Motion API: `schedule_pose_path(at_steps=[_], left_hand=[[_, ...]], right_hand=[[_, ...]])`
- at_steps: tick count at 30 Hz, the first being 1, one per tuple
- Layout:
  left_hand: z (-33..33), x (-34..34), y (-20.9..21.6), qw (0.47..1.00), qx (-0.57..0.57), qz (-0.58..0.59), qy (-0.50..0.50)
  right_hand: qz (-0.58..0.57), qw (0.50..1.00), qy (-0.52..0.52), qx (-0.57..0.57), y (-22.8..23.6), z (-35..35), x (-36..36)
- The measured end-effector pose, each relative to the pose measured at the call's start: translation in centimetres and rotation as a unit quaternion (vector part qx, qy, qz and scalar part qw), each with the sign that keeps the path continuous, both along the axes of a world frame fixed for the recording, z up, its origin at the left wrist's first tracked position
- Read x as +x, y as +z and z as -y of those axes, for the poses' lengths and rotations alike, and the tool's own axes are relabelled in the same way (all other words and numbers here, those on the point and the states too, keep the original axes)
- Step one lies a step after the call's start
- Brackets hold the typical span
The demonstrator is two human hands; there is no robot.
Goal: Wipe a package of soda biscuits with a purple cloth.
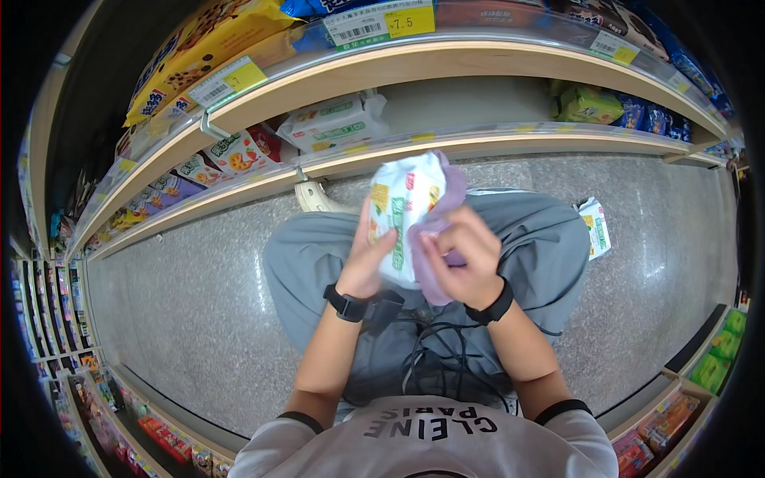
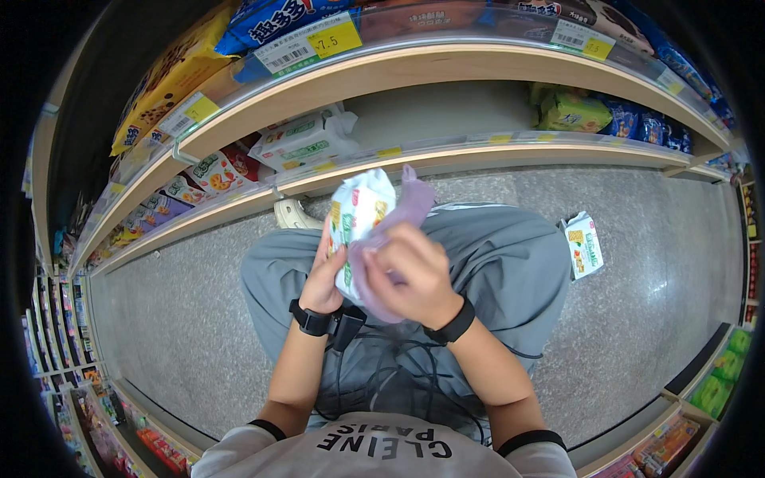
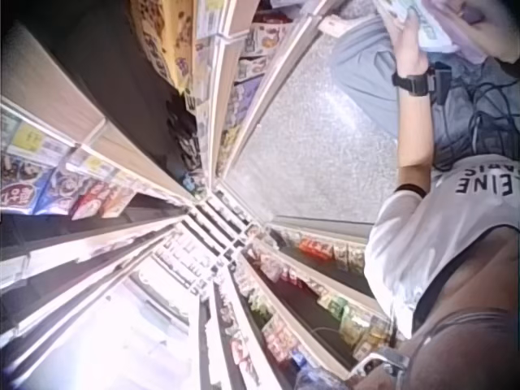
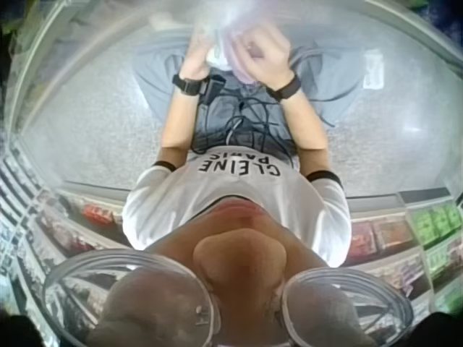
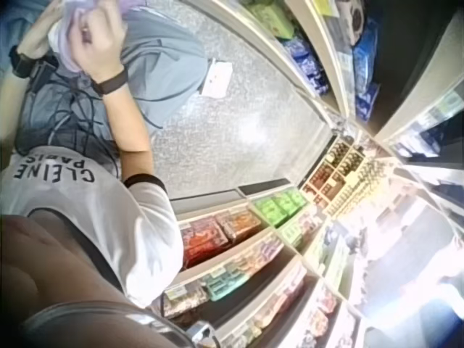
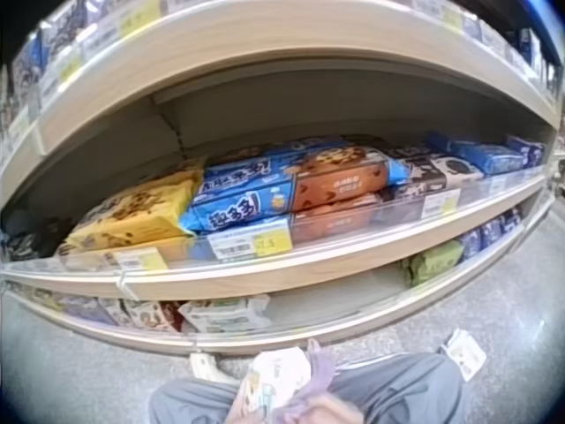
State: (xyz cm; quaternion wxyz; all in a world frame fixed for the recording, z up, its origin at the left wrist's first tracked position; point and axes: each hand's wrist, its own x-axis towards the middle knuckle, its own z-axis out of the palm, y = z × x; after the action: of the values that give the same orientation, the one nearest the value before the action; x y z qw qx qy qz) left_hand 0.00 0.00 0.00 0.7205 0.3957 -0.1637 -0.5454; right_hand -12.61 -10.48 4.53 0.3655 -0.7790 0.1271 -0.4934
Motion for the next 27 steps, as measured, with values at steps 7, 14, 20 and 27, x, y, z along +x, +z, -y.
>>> schedule_pose_path(at_steps=[7, 14, 20, 27], left_hand=[[-0.5, 0.3, 0.6, 0.998, 0.024, -0.048, 0.014], [-0.4, -0.2, 0.9, 0.997, 0.018, -0.013, -0.069], [0.0, 0.1, 0.7, 0.998, -0.018, -0.031, 0.054], [-0.7, 0.3, 0.2, 0.996, -0.009, -0.054, -0.075]], right_hand=[[0.007, 0.999, -0.05, -0.01, 0.1, 0.9, 0.0], [0.012, 0.993, -0.108, 0.053, 0.1, 1.8, -0.4], [0.0, 0.999, 0.024, -0.049, 0.0, -0.3, 0.1], [0.026, 0.996, -0.082, -0.012, 0.1, 1.7, -0.5]])
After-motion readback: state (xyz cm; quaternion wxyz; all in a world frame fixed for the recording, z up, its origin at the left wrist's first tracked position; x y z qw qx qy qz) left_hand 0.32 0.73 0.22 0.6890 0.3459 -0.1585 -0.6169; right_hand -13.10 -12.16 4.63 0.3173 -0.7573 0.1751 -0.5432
